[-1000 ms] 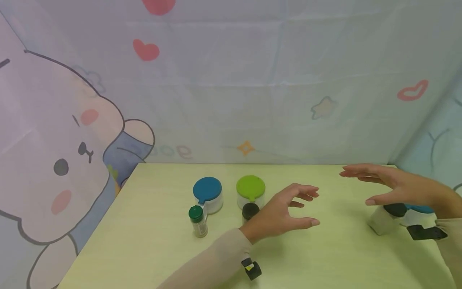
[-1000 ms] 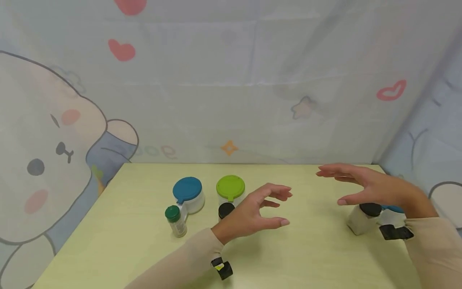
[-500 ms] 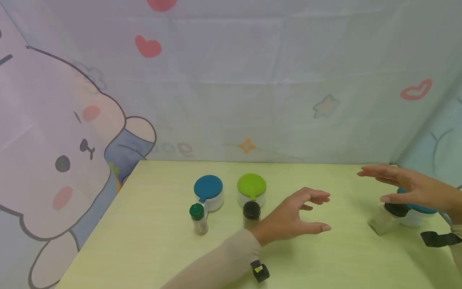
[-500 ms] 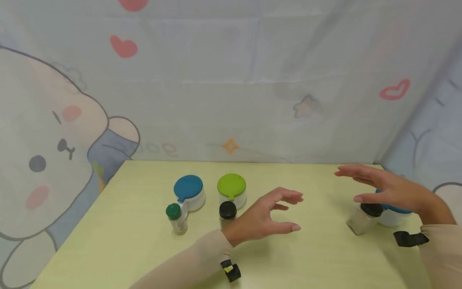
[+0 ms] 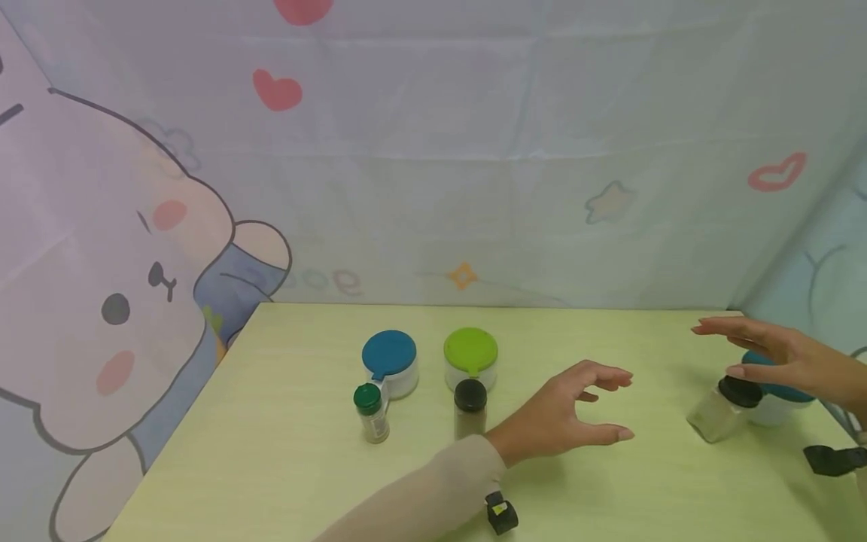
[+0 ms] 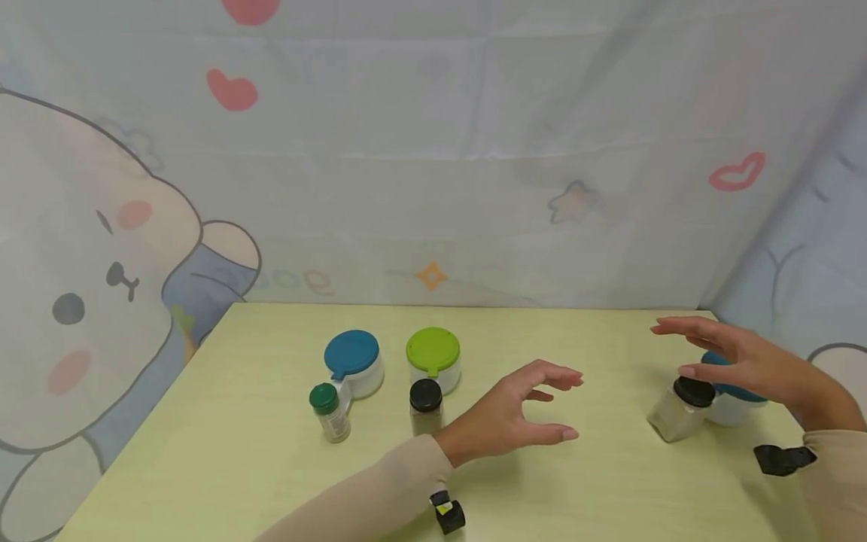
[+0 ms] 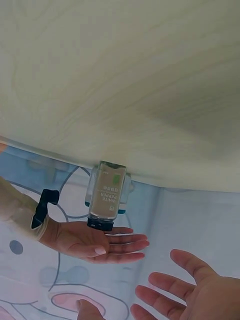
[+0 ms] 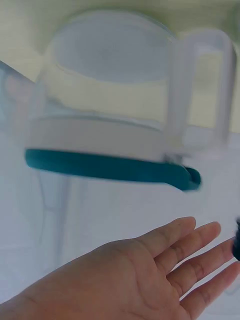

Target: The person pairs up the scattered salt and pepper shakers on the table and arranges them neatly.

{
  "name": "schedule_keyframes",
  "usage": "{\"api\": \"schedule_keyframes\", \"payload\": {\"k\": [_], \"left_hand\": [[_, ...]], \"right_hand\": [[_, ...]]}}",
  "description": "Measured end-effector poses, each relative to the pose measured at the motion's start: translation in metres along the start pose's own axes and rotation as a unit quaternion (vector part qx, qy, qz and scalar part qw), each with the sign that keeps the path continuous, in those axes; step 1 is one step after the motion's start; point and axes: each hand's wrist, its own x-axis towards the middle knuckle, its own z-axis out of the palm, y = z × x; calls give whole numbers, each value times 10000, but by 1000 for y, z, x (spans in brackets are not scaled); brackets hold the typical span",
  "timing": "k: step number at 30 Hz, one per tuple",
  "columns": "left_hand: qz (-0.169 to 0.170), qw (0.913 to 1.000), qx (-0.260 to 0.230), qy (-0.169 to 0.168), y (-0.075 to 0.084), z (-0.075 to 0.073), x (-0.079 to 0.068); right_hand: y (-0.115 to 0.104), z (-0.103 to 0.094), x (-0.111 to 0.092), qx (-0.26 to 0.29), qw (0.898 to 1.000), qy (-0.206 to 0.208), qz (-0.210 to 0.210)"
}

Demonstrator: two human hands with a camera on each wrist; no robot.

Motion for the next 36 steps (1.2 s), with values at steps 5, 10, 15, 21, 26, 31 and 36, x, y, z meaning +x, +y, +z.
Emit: {"api": "schedule_keyframes", "payload": {"k": [5, 10, 15, 21, 26, 31, 36], "left_hand": [[40, 10000, -43, 34, -3, 4, 3], [69, 9999, -129, 28, -7, 11, 7], [86, 9999, -100, -8, -10, 15, 12], [-13, 9997, -211, -115, -14, 19, 15], [-25, 9996, -248, -165, -16, 24, 18], [-21, 9994, -292, -191, -18, 28, 21], [-59, 9994, -263, -235, -19, 31, 26]], "right_hand": [[6, -1, -8, -168, 9995, 129, 236], [11, 0, -15, -375, 9973, 333, 540], [21, 1, -21, -468, 9949, 523, 722], [30, 2, -27, -570, 9920, 695, 889], [32, 2, -31, -380, 9927, 718, 886], [37, 0, -35, -441, 9917, 724, 962], [42, -2, -39, -658, 9885, 805, 1100]]}}
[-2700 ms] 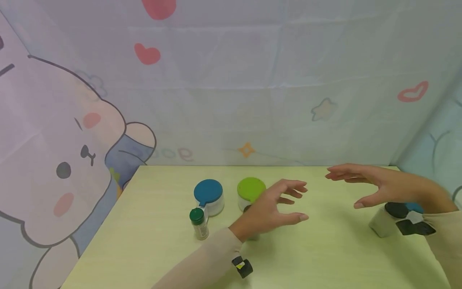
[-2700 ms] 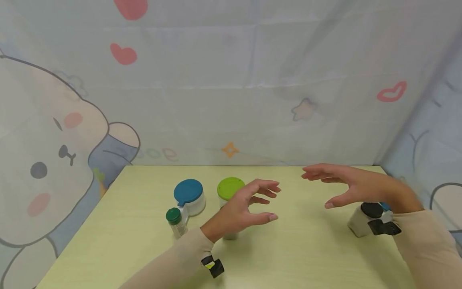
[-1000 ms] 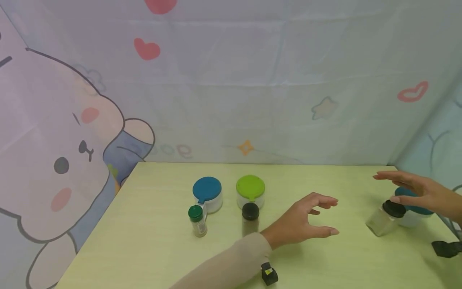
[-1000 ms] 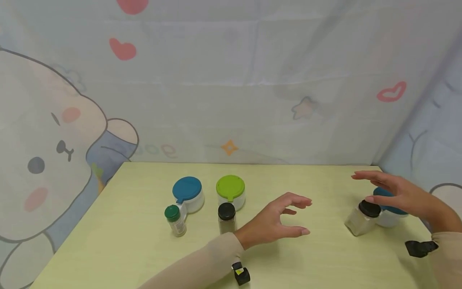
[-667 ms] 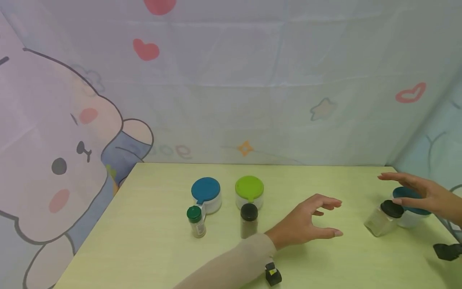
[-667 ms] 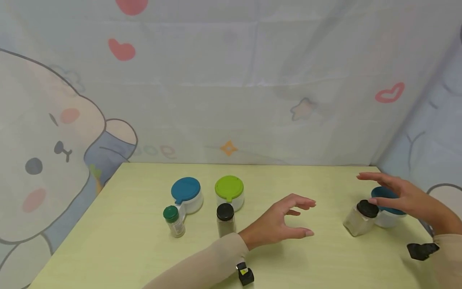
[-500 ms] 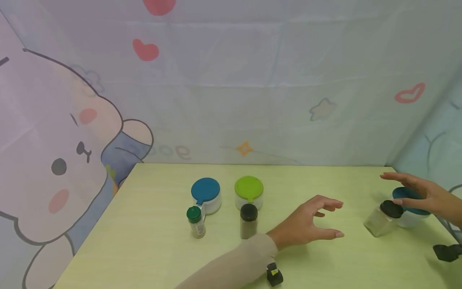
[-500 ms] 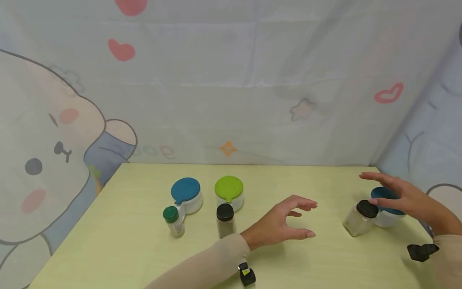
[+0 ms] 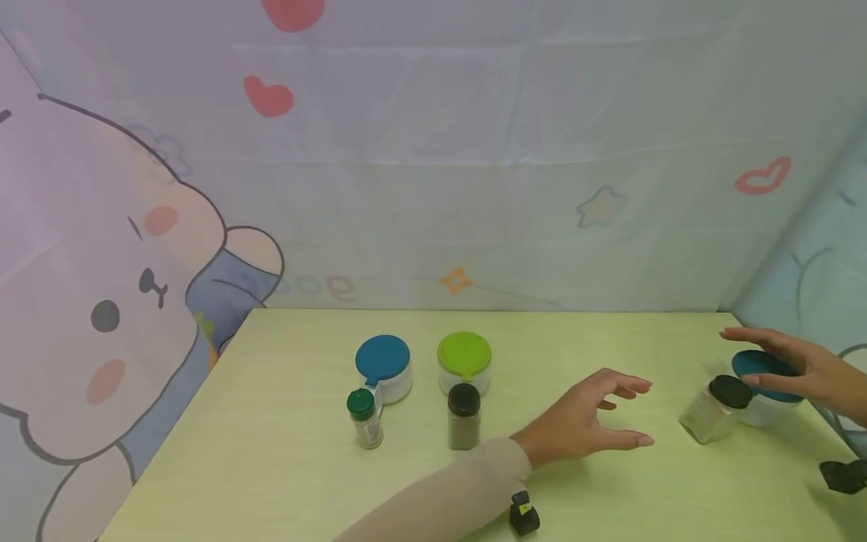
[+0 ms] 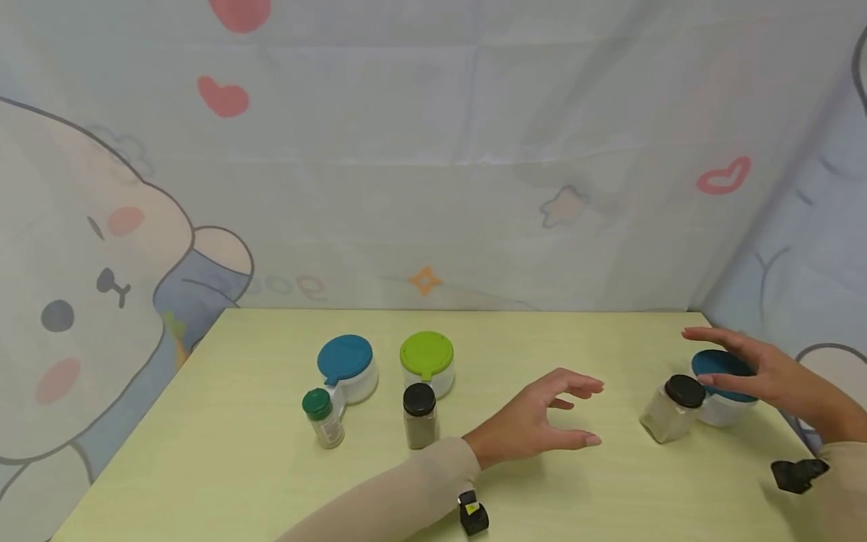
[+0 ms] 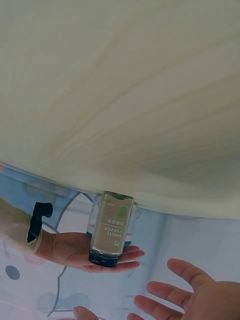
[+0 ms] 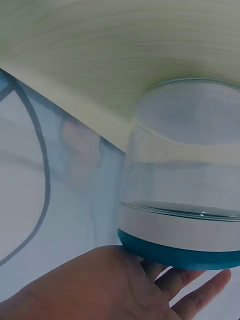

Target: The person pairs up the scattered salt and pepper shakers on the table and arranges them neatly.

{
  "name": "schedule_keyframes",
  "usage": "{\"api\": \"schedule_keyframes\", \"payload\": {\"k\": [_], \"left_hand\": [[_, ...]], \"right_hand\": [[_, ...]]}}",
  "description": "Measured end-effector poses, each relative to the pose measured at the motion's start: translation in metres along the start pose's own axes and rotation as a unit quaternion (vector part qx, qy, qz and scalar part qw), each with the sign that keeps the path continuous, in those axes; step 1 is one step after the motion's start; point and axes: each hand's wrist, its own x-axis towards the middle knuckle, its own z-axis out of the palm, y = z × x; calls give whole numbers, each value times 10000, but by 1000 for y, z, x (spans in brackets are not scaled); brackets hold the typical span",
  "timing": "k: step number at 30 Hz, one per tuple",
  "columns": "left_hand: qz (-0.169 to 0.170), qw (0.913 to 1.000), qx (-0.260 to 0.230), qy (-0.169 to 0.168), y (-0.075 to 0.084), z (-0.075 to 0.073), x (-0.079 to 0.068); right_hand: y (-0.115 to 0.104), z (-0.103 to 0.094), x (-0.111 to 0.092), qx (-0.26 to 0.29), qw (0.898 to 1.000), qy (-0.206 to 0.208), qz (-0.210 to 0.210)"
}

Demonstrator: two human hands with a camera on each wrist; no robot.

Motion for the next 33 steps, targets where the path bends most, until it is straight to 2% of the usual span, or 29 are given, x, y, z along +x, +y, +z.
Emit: {"api": "schedule_keyframes", "payload": {"k": [16, 25, 33], "left_hand": [[-8, 10000, 53, -53, -6, 15, 18], [-265, 9996, 7, -74, -11, 25, 28], [-351, 9992, 173, 97, -12, 33, 35]], "right_hand": [[21, -4, -16, -254, 9995, -107, 126], [23, -3, -21, -449, 9964, -230, 681], [23, 0, -18, -223, 9940, -385, 1004]]}}
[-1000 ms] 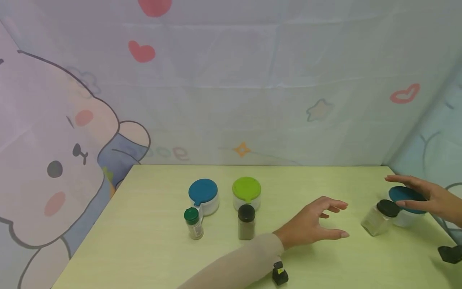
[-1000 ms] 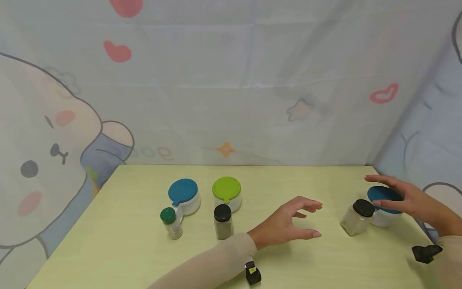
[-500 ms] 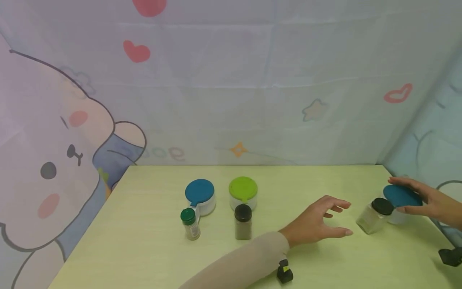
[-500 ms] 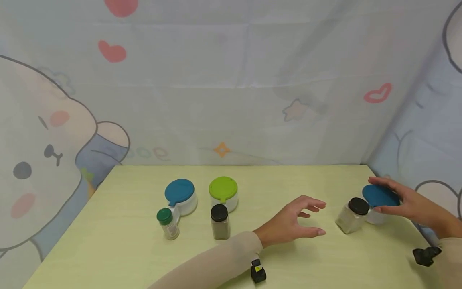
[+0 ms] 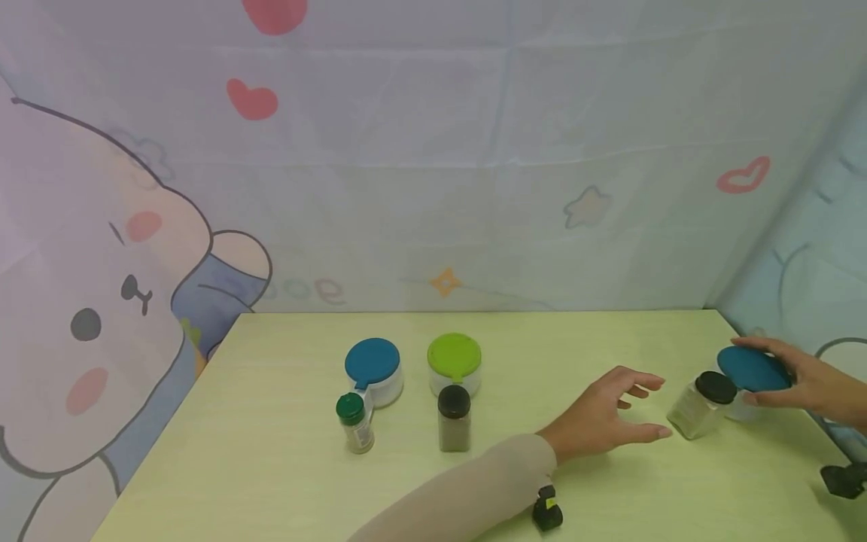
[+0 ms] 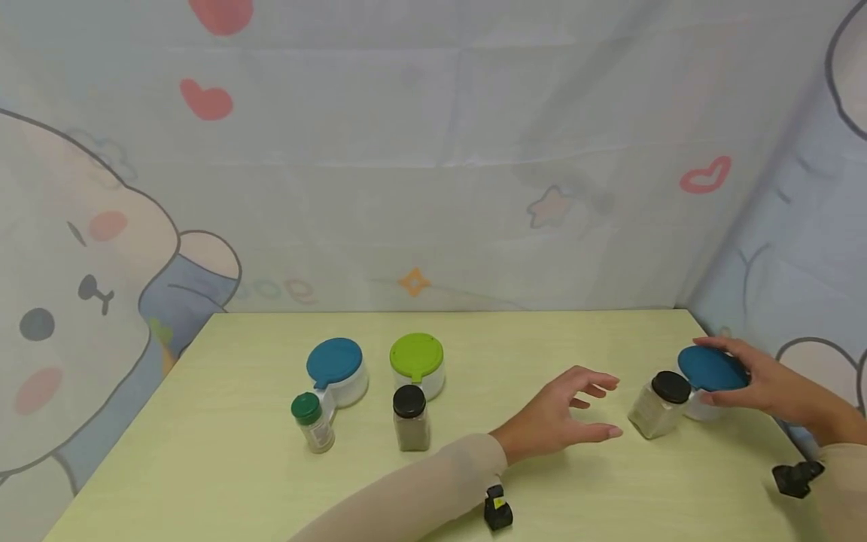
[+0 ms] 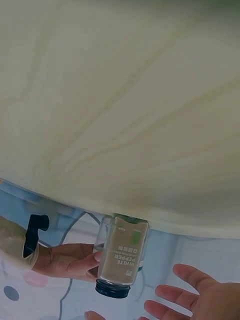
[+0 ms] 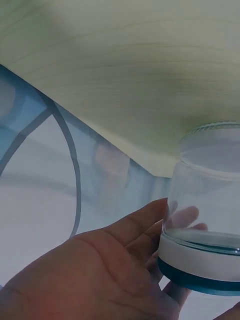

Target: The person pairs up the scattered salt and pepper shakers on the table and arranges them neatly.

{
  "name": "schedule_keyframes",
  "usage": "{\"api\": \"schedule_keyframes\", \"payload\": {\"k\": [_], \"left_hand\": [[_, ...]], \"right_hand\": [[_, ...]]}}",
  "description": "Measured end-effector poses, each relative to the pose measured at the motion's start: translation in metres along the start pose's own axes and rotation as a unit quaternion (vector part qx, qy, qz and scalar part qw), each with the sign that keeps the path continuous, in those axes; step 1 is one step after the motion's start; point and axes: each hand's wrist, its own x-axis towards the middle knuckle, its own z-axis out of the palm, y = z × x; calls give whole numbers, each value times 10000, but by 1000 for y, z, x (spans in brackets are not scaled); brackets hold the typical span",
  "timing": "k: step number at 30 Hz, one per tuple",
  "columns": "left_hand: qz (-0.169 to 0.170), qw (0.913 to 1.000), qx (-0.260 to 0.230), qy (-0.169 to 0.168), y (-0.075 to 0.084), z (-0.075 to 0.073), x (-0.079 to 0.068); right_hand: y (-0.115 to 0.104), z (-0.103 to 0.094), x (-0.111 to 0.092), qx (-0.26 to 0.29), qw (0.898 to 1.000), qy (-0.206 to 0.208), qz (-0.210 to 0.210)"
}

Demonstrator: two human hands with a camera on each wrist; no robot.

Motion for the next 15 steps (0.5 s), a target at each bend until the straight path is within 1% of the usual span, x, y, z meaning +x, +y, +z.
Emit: {"api": "schedule_keyframes", "payload": {"k": [5, 9, 15], "left_hand": [[-40, 10000, 1, 41, -2, 5, 5], [-84, 9999, 32, 57, -6, 9, 10], [-160, 9997, 139, 83, -8, 15, 17]], "right_hand": [[1, 1, -1, -34, 9997, -34, 220], [1, 1, -1, 27, 9997, -45, 222], [0, 1, -2, -31, 9997, -25, 225]]}}
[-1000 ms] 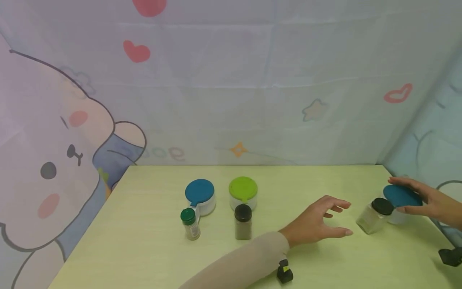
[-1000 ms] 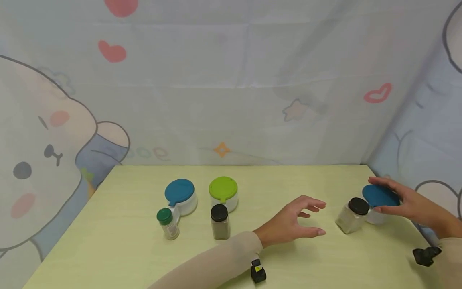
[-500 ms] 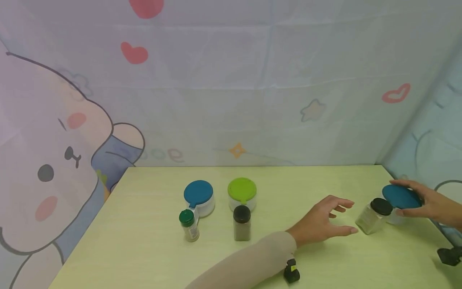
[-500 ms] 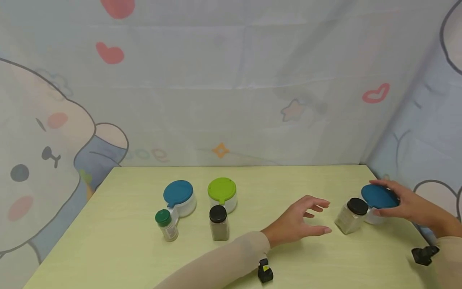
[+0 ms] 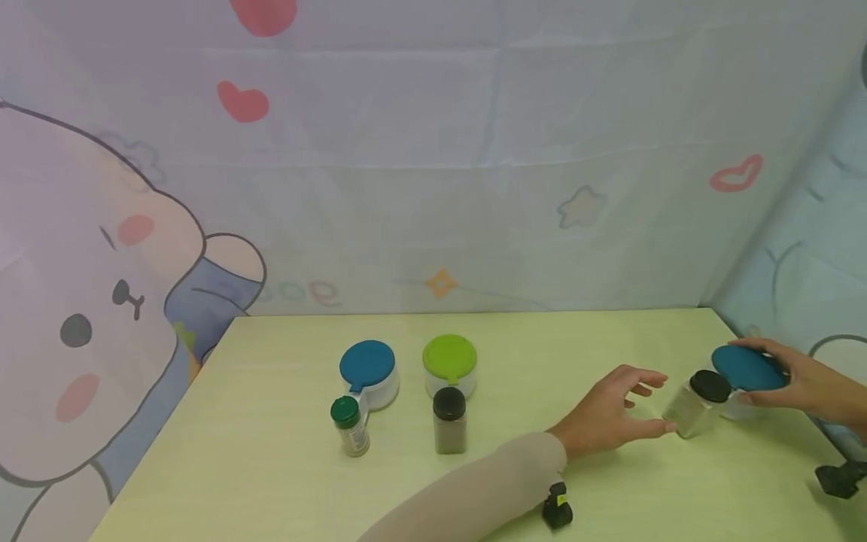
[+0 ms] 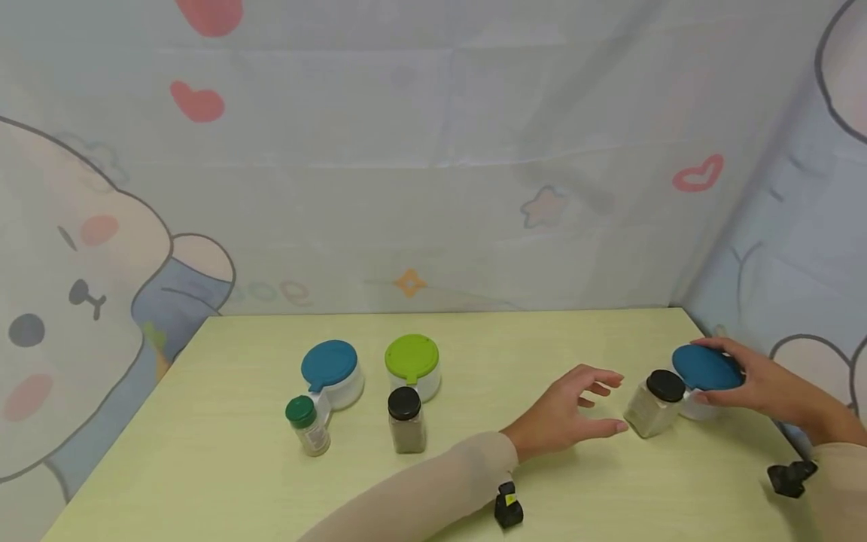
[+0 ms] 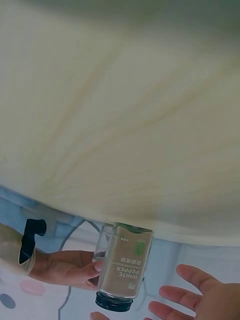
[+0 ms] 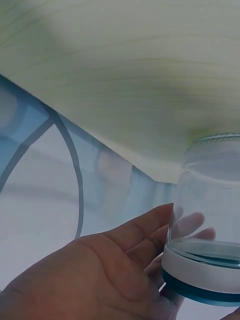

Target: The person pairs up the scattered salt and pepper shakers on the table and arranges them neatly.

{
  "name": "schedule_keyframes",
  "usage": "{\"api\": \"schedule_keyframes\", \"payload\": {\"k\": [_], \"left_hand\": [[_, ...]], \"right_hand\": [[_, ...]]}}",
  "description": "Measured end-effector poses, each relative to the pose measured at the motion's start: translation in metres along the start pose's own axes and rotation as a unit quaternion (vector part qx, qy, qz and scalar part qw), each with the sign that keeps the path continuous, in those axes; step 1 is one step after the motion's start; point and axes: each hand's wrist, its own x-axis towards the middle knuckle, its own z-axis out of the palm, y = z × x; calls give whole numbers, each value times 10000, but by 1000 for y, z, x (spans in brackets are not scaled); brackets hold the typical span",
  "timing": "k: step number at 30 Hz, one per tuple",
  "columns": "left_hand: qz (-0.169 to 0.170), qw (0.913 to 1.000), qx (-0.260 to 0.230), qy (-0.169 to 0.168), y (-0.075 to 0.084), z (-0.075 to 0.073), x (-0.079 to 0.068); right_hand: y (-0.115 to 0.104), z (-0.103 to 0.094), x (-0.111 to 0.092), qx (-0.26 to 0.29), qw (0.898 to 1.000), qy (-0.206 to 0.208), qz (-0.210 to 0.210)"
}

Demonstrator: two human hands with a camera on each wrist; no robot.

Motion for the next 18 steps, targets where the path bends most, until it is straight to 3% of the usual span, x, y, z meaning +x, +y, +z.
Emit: {"api": "schedule_keyframes", "payload": {"k": [6, 18], "left_hand": [[-88, 10000, -22, -11, 4, 5, 6], [-271, 9995, 99, 108, 8, 17, 19]], "right_hand": [[-1, 0, -1, -37, 9998, -33, 214], [4, 1, 0, 61, 9997, -78, 214]]}}
